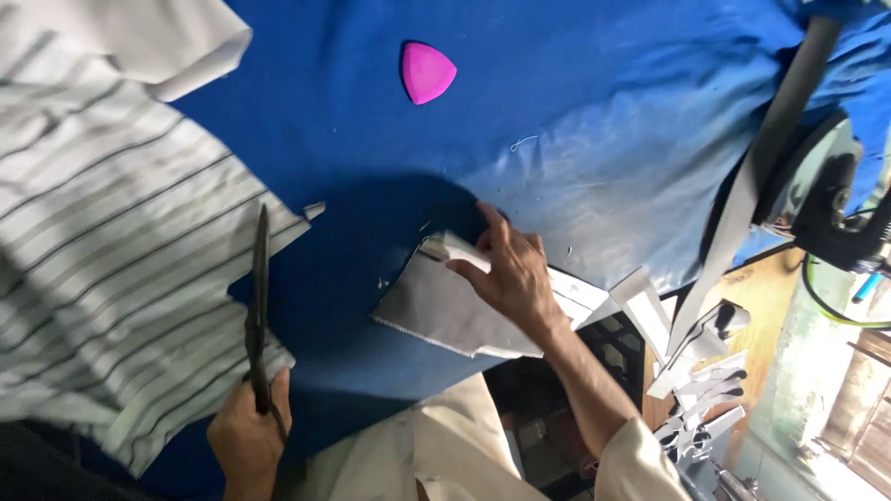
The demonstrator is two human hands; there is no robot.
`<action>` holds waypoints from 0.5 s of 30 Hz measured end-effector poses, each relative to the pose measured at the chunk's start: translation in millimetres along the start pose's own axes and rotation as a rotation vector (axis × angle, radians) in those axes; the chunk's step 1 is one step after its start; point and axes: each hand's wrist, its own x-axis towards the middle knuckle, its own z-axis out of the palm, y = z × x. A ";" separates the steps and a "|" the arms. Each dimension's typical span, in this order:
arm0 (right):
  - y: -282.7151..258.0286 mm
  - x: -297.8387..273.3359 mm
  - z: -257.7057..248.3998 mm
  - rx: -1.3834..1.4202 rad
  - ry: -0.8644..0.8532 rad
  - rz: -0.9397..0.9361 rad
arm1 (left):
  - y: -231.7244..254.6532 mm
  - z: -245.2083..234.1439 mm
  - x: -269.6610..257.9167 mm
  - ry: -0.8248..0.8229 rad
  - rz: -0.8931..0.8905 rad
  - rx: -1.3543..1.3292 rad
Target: The person uses shears to cut a piece of striped fabric that is layered over a dark grey material on a blue work surface. They trim the edges of the fabric, then cut a separate folded piece of striped fabric into thin strips.
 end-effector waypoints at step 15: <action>122.4 83.3 -63.4 -0.045 0.509 0.099 | 7.3 19.0 -3.4 0.122 0.121 0.067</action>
